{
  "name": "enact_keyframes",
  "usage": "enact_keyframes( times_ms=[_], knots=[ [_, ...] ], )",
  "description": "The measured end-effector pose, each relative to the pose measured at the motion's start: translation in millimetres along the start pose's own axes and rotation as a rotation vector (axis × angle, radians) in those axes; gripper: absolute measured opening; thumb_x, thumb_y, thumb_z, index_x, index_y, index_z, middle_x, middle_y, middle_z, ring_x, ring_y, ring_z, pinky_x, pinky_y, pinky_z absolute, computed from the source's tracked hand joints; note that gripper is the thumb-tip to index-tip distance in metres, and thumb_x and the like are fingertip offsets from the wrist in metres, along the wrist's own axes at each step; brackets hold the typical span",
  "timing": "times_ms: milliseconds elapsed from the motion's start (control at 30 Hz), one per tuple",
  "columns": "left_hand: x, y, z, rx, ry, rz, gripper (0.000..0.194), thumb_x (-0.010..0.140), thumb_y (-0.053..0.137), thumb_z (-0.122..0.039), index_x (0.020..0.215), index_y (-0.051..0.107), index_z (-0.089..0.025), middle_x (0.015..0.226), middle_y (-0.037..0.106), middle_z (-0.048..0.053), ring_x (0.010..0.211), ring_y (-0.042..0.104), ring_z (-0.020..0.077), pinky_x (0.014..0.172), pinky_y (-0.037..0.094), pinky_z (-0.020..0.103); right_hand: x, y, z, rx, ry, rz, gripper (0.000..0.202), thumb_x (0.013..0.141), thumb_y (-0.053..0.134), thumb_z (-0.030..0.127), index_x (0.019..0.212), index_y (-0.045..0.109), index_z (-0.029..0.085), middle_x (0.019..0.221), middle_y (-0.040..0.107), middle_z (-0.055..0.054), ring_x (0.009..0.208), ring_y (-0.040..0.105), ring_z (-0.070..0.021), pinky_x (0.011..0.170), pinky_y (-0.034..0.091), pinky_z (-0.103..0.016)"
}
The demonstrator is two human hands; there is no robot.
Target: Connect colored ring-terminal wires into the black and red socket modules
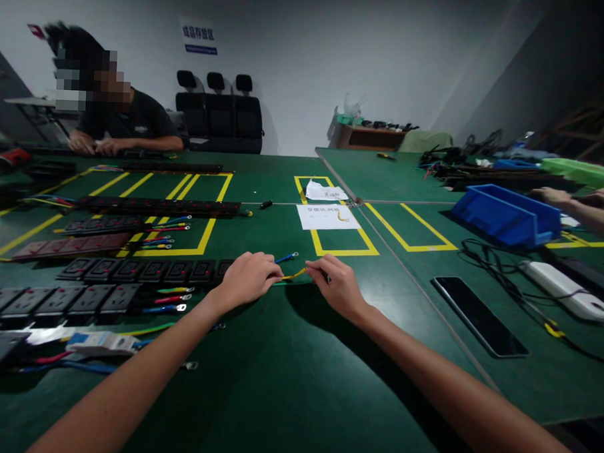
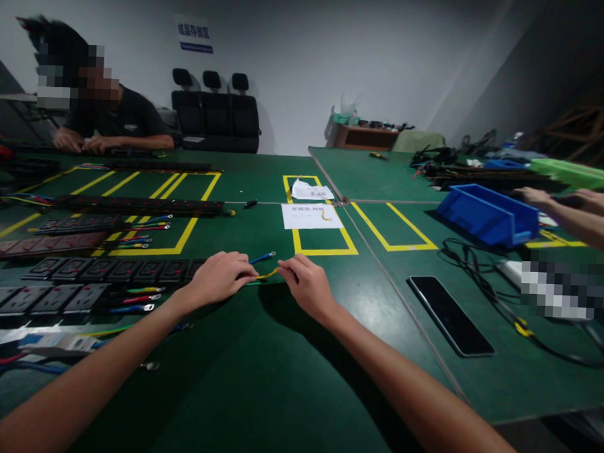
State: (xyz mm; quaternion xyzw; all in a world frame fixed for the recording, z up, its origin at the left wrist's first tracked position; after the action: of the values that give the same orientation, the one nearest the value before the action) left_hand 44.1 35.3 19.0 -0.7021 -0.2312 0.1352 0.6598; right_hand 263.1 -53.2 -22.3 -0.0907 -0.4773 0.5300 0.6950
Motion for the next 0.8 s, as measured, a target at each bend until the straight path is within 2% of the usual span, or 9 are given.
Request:
enact_keyframes(
  times_ms=[200, 467, 800],
  knots=[
    [1, -2.5, -2, -0.001, -0.015, 0.008, 0.023, 0.100, 0.056, -0.031, 0.104, 0.078, -0.027, 0.099, 0.072, 0.003, 0.093, 0.064, 0.0211, 0.075, 0.042, 0.032, 1, -4, -10, -0.013, 0.005, 0.043, 0.023, 0.102, 0.056, 0.033, 0.090, 0.072, 0.022, 0.081, 0.065, -0.005, 0.074, 0.061, -0.0191, 0.070, 0.047, -0.032],
    [3, -1.8, 0, 0.013, -0.012, 0.019, 0.022, 0.100, 0.057, -0.030, 0.103, 0.078, -0.028, 0.098, 0.072, 0.001, 0.090, 0.064, 0.0196, 0.072, 0.040, 0.032, 2, -4, -20, 0.007, 0.049, 0.070, 0.017, 0.096, 0.064, 0.021, 0.080, 0.070, 0.020, 0.080, 0.068, -0.003, 0.074, 0.062, -0.0166, 0.069, 0.044, -0.028],
    [3, -1.4, 1, 0.008, -0.017, 0.027, 0.020, 0.100, 0.057, -0.029, 0.103, 0.077, -0.028, 0.099, 0.072, 0.001, 0.094, 0.064, 0.0209, 0.073, 0.040, 0.032, 5, -7, -20, -0.020, 0.149, 0.173, 0.016, 0.092, 0.066, 0.018, 0.077, 0.071, 0.019, 0.078, 0.067, -0.002, 0.070, 0.058, -0.0150, 0.065, 0.040, -0.027]
  ],
)
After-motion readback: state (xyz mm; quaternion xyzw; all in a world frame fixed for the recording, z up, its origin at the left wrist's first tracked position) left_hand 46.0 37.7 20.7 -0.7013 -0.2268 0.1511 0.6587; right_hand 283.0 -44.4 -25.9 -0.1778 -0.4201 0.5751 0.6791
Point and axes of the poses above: each hand's wrist, its own x-axis towards the middle knuckle, its own y-axis out of the palm, z = x × y, the point moved 1 cm from there along x, towards the middle knuckle
